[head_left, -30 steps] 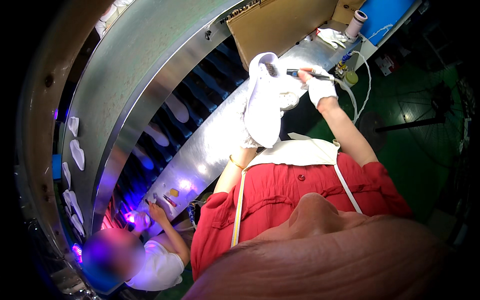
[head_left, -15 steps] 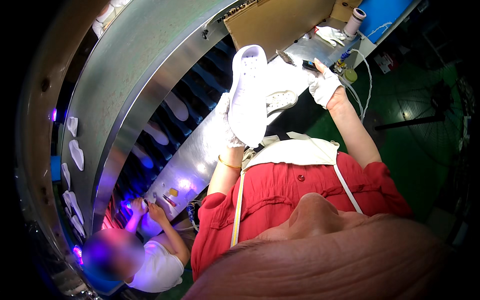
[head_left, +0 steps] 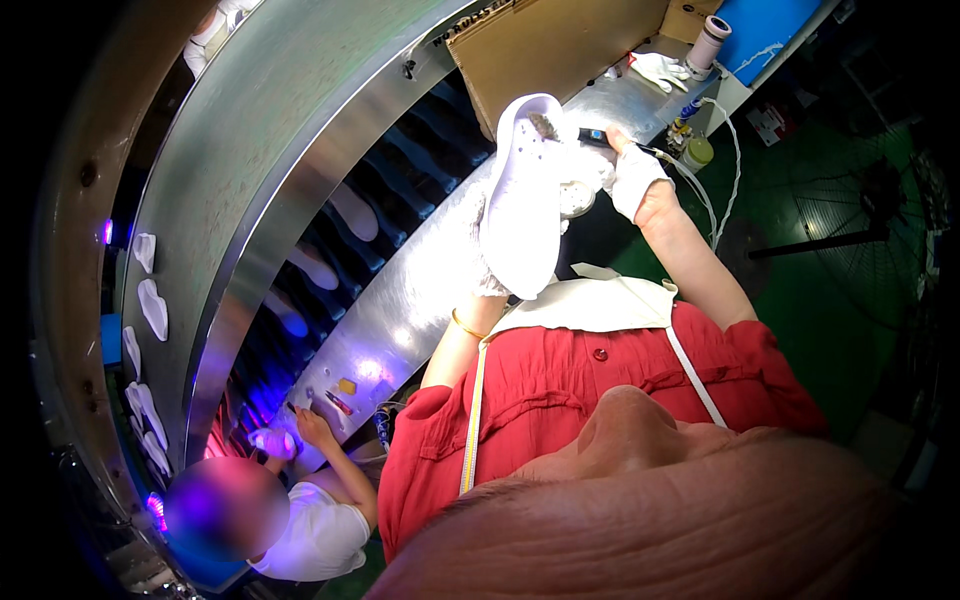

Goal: The person, wearing gloves, uses a small brush to apply a liquid or paste onto the bottom edges and soles of white shoes before placing them onto a rotating conveyor belt.

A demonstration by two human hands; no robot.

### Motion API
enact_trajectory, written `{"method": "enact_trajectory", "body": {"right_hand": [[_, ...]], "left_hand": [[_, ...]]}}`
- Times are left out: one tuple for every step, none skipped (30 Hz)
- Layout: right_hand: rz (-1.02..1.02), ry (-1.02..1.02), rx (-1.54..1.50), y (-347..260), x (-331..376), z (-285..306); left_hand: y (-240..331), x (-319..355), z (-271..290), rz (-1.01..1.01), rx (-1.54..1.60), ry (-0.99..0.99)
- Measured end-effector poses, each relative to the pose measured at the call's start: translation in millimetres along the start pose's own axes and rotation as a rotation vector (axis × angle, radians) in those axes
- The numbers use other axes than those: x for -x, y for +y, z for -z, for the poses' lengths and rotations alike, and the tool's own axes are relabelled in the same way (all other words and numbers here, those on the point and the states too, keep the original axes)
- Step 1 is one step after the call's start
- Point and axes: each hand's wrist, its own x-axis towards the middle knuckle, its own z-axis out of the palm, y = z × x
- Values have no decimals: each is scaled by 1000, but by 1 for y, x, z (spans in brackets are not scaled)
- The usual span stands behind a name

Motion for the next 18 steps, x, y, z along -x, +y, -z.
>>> {"method": "enact_trajectory", "body": {"right_hand": [[90,83,104,7,2,-9],[74,65,99,11,4,-15],[194,30,299,13,8,-21],[326,7,505,13,10,-22],[374,-9,591,16,5,-18],[371,-17,590,19,4,-19],[349,-27,520,19,4,-15],[327,-40,450,20,3,-11],[381,-42,443,22,0,-5],[389,-27,449,19,-2,0],[299,-4,362,15,0,0],[211,22,275,10,1,2],[104,13,188,11,0,-7],[95,-4,184,11,-1,-11],[4,-90,86,10,-2,-12],[-83,-157,-6,9,-1,-14],[-83,-155,-4,10,1,-16],[-109,-133,-8,10,3,-20]], "left_hand": [[5,6,-3,-20,-14,7],[9,11,-6,-36,-28,16],[13,18,-10,-51,-40,26],[14,19,-10,-54,-42,27],[15,21,-11,-60,-43,29],[16,24,-11,-69,-45,31],[14,20,-8,-58,-40,29],[12,17,-5,-47,-29,26],[10,13,-1,-35,-22,22],[7,8,3,-23,-13,15],[7,5,3,-18,-13,14],[5,2,3,-5,-8,11],[10,8,0,-30,-18,15],[16,13,-3,-51,-26,18],[21,17,-7,-70,-35,17],[22,17,-5,-77,-30,17],[22,17,-3,-77,-29,17],[23,17,-3,-78,-29,15]]}}
